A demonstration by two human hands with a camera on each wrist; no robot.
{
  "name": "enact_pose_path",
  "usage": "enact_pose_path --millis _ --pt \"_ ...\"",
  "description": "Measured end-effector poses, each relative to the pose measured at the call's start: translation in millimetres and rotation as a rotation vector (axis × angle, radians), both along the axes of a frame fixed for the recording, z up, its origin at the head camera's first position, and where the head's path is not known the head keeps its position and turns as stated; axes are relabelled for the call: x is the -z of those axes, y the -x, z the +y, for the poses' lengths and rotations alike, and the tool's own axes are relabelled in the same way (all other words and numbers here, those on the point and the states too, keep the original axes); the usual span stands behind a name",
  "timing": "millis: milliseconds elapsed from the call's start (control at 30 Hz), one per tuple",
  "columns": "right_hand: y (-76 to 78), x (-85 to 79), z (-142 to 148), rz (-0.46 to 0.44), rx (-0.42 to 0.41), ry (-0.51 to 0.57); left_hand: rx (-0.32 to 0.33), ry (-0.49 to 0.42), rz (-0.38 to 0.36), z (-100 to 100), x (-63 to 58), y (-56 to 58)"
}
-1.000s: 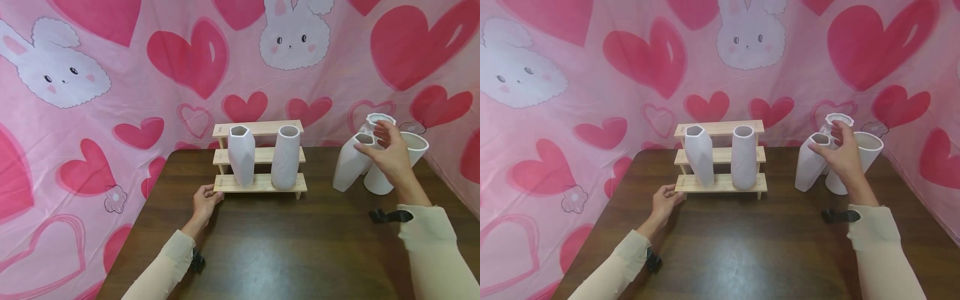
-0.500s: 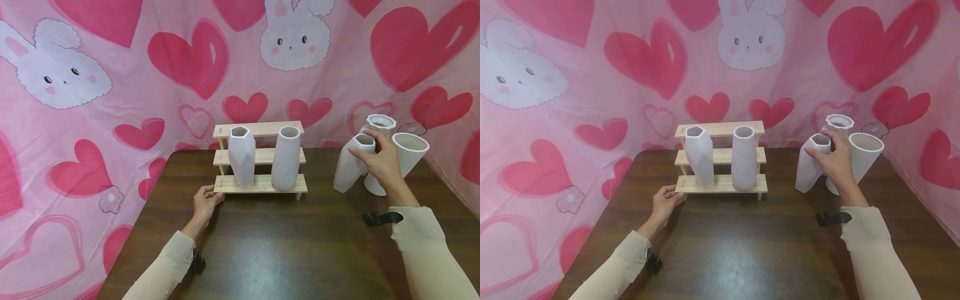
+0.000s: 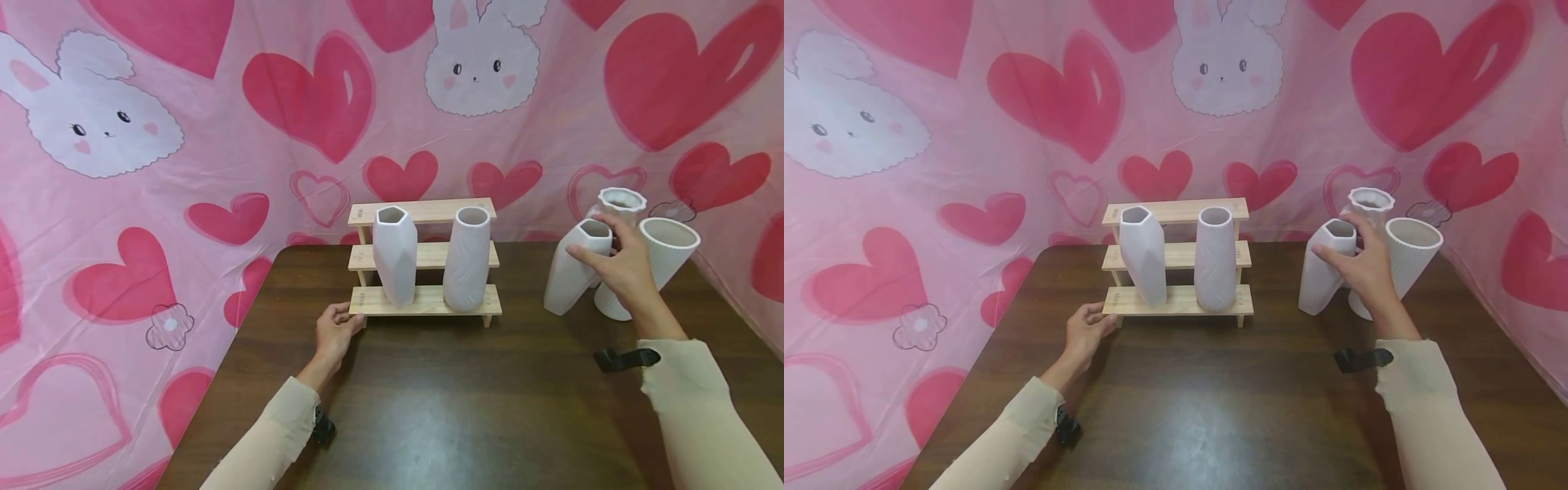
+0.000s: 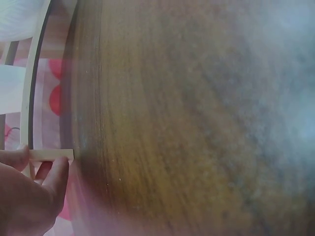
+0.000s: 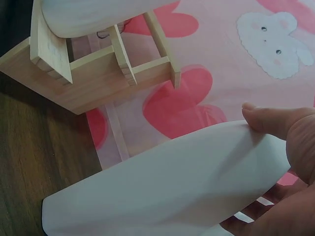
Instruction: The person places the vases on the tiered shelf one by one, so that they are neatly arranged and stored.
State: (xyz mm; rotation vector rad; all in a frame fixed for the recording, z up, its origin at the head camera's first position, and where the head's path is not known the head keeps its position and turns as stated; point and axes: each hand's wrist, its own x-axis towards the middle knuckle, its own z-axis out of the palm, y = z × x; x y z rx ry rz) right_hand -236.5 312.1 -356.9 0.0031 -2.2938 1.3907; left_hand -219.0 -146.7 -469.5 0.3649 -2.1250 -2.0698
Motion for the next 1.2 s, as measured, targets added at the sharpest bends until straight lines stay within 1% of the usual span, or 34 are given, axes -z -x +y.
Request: enact_pose_path --millis 200,467,667,800,900,1033,1200 --pt "0.2 0.1 0.2 0.005 0.007 0.0 -0.007 0.002 -0.002 -0.2 -0.7 0.0" --pt "-0.2 -3.0 -3.9 0.042 0.031 0.046 -0.005 -0.014 -0.002 -0.8 -0.3 0.0" --pt "1.6 -10.0 -9.8 0.051 0.041 0.006 -0.008 -0.009 0.001 -1.3 -0.3 0.2" --pt "-0.3 -22.8 -12.5 0.035 0.031 -0.037 -0.004 -0.013 0.001 0.0 -1.8 0.1" --pt "-0.3 -35.5 -16.5 0.055 0.017 -0.058 -0.006 -0.014 -0.001 0.2 -1.9 -0.1" --pt "-0.2 -56.0 -23.1 0.081 -0.008 -0.062 -0.008 -0.003 -0.001 0.2 -2.4 0.0" --pt "1.0 -80.2 -29.0 0.071 -0.063 -0.055 -0.005 0.002 0.005 0.1 -1.0 0.6"
